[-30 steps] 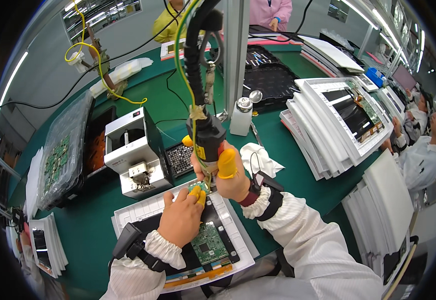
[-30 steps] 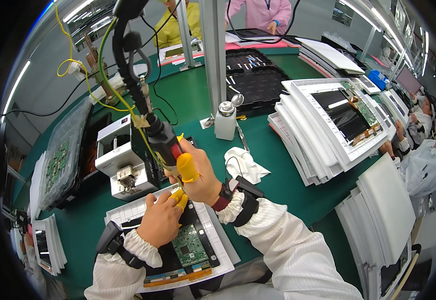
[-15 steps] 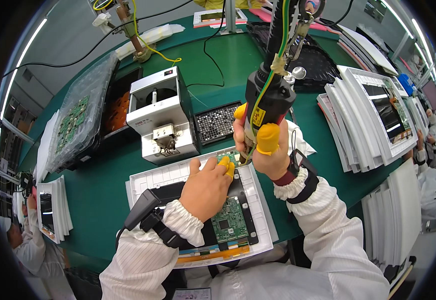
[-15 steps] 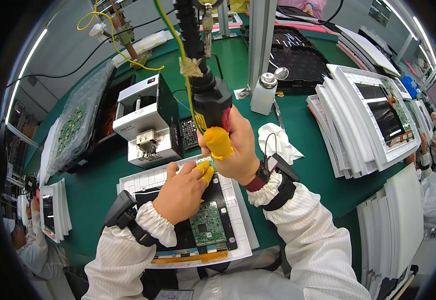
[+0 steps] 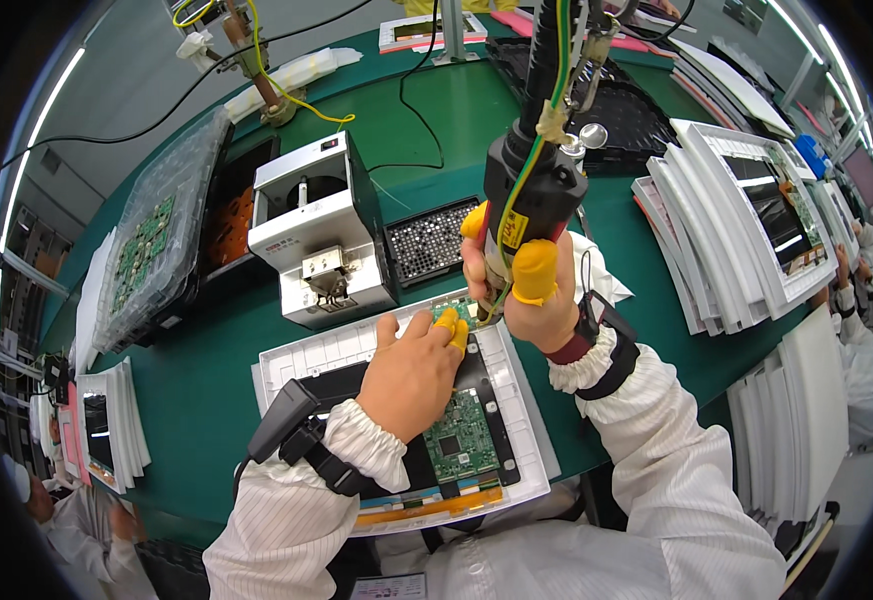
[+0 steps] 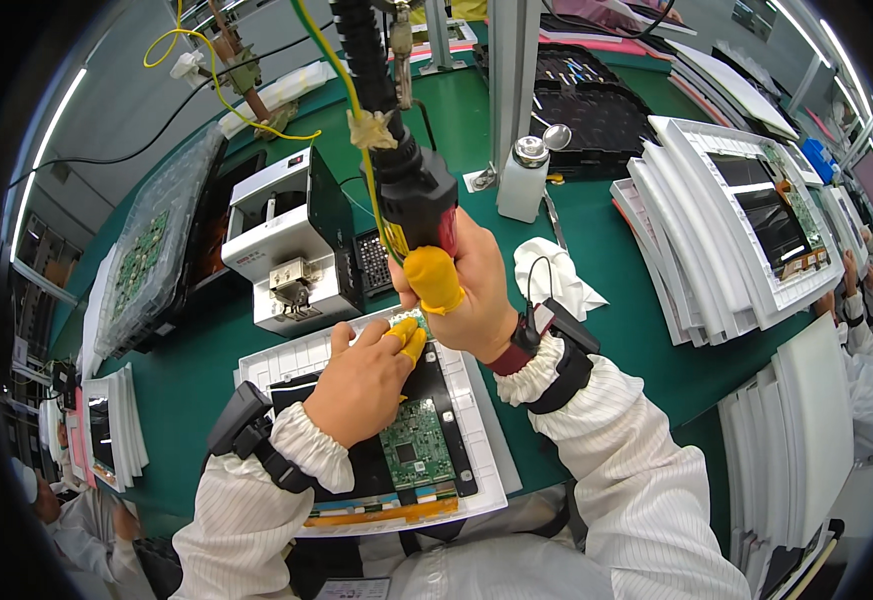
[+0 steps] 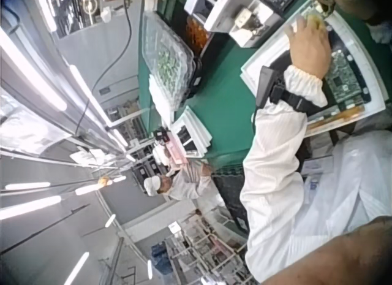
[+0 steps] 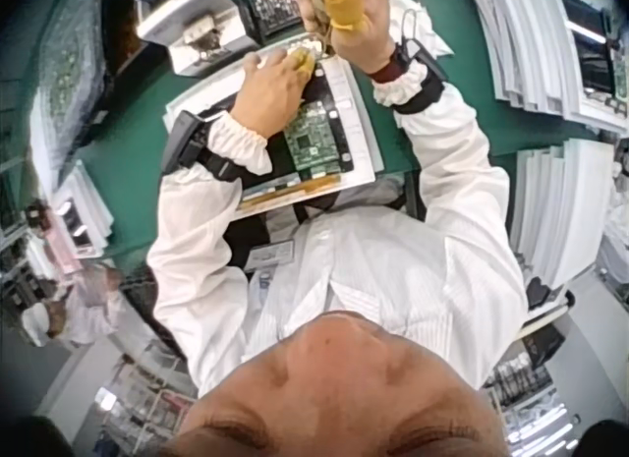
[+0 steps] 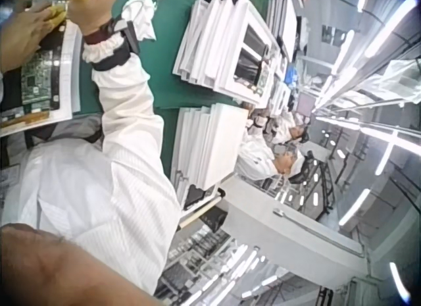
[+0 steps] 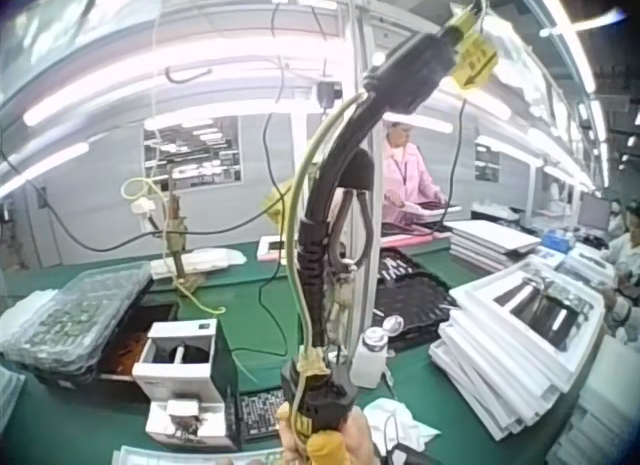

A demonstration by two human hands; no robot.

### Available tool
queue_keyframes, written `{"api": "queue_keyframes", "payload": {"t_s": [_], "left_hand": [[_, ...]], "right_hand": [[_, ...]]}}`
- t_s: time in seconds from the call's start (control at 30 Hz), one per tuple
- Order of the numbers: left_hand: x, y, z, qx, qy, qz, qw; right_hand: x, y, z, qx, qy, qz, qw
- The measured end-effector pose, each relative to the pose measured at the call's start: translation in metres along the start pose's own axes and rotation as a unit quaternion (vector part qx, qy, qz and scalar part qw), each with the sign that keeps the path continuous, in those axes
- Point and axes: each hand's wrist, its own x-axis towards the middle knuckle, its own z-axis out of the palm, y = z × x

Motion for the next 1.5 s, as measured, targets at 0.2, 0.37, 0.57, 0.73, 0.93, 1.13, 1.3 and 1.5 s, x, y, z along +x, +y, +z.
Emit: {"api": "queue_keyframes", "payload": {"t_s": [0.2, 0.37, 0.57, 0.73, 0.93, 1.13, 1.3, 1.5], "left_hand": [[0.000, -0.001, 0.000, -0.006, -0.003, 0.000, 1.000], [-0.002, -0.001, -0.004, -0.049, -0.024, -0.010, 0.998], [-0.003, -0.001, 0.000, -0.051, -0.019, -0.016, 0.998], [-0.002, 0.000, 0.004, -0.072, 0.004, -0.022, 0.997], [-0.005, 0.000, 0.007, -0.061, 0.014, -0.022, 0.998], [-0.005, -0.002, 0.008, -0.064, 0.022, -0.023, 0.997], [-0.005, -0.003, 0.010, -0.061, 0.021, -0.021, 0.998], [-0.004, -0.004, 0.007, -0.065, 0.002, -0.018, 0.998]], "right_hand": [[0.003, -0.005, 0.004, 0.075, 0.044, 0.037, 0.996], [0.012, -0.010, 0.002, 0.007, -0.018, -0.013, 1.000], [0.048, -0.025, 0.011, 0.164, 0.030, -0.097, 0.981], [0.076, 0.004, 0.030, 0.159, 0.064, -0.119, 0.978], [0.101, 0.050, 0.041, 0.060, 0.037, -0.082, 0.994], [0.098, 0.060, 0.045, 0.052, 0.038, -0.052, 0.997], [0.097, 0.060, 0.044, 0.041, 0.026, -0.052, 0.997], [0.095, 0.063, 0.042, 0.025, 0.027, -0.045, 0.998]]}}
